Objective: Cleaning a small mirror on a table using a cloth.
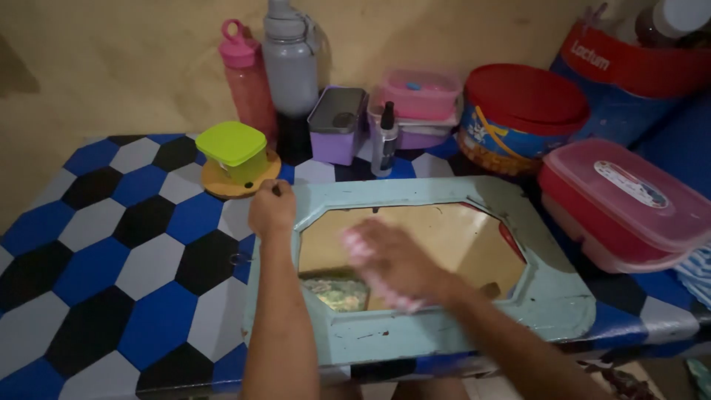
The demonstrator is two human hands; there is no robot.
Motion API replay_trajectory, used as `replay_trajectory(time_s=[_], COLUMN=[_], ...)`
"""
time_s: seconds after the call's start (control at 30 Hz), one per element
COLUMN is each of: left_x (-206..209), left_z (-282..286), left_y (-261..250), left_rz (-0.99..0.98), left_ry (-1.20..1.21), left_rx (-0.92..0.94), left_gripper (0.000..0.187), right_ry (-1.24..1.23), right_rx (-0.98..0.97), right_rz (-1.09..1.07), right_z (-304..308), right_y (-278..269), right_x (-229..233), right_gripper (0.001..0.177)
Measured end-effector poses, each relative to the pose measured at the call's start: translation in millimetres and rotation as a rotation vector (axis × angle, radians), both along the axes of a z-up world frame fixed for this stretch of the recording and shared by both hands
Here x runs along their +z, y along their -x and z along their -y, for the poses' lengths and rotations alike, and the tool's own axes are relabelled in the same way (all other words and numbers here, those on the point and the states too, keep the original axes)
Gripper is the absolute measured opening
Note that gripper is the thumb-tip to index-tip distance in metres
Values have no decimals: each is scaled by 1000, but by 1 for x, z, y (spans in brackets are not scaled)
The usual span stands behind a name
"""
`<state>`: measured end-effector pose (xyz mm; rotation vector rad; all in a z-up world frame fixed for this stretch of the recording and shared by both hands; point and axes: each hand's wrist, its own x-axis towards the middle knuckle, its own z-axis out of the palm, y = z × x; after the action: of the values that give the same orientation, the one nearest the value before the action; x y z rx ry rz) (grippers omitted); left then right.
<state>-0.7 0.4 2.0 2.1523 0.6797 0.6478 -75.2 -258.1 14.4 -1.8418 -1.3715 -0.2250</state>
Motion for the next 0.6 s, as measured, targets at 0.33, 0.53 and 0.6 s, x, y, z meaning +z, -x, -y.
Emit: replay_trajectory(time_s=[0.33,0.53,0.6], left_x=[-6,-81,2], left_z=[-1,-38,19], left_y=[-7,-79,-17], left_rz=[-33,-29,-44], left_ry=[-2,525,190], left_rx=[-19,-809,-1044], left_gripper=[34,28,27], right_ry=[898,552,670], right_rx=[-726,-997,-1155], right_rz=[795,101,226], right_z=[205,168,155], right_y=[-78,-97,-118], right_x=[-46,-53,-58], right_gripper=[38,62,65])
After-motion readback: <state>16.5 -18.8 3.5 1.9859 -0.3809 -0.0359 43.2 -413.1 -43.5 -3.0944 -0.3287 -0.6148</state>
